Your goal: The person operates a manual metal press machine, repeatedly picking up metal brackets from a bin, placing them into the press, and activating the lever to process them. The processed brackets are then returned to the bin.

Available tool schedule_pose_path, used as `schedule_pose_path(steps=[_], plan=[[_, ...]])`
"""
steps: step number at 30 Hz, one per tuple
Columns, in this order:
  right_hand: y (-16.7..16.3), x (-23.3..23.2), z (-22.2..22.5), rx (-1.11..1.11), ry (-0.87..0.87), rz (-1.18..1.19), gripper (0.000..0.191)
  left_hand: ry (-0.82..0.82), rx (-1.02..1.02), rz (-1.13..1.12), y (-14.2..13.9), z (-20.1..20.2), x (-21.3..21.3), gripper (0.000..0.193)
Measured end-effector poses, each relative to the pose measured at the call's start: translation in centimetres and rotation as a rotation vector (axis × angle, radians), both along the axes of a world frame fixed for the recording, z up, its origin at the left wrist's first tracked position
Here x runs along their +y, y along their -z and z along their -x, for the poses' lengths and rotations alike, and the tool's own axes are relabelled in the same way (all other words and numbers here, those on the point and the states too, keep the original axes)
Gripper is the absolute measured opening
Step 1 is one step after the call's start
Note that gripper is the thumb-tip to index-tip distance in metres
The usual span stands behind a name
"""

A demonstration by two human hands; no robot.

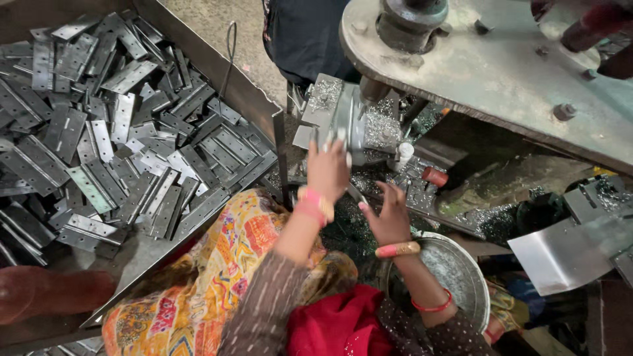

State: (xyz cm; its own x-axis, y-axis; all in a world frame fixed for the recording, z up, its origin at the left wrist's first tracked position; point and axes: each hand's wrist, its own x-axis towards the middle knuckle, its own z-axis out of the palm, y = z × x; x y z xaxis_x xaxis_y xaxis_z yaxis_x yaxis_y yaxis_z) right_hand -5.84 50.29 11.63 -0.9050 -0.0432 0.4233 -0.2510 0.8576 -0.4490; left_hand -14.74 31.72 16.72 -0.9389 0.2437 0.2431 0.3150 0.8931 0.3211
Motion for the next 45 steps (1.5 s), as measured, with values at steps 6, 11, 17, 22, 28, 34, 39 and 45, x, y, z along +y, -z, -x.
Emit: schedule_pose_path(steps=[6,11,17,22,28,34,39,45], plan=[[-0.6,-0.7,-0.6,-0.133,0.079,0.314,0.056,-0.021,0.434,-0.025,0.7,-6.8,-0.7,0.026],[-1.3,-0.7,-1.2,-0.127,0.116,0.417,0.054,0.165,0.558,-0.027,0.7,-3.8,-2.5,0.017],[-1.6,-0.7,-1.2,-0.013,0.119,0.295,0.053,0.153,0.414,-0.346,-0.5,-3.8,-1.8,0.01],[-1.6,-0.8,-0.9,-0.028,0.07,0.395,0.05,-0.005,0.55,-0.374,-2.1,-1.8,-1.6,0.011],[-2.3,-1.1,-1.0,-0.045,0.078,0.377,0.049,0.018,0.658,0.078,-1.7,0.0,-0.1,0.016],[-2.4,-1.2,-1.1,-0.052,0.07,0.382,0.049,-0.012,0.469,-0.07,0.9,0.4,0.9,0.014],[-2.3,-1.3,-1.3,-0.012,0.077,0.306,0.049,-0.012,0.3,-0.036,3.1,1.6,1.0,0.016],[-2.5,-1.4,-1.7,-0.076,0.1,0.346,0.049,0.056,0.149,-0.204,2.4,3.4,0.8,0.024]])
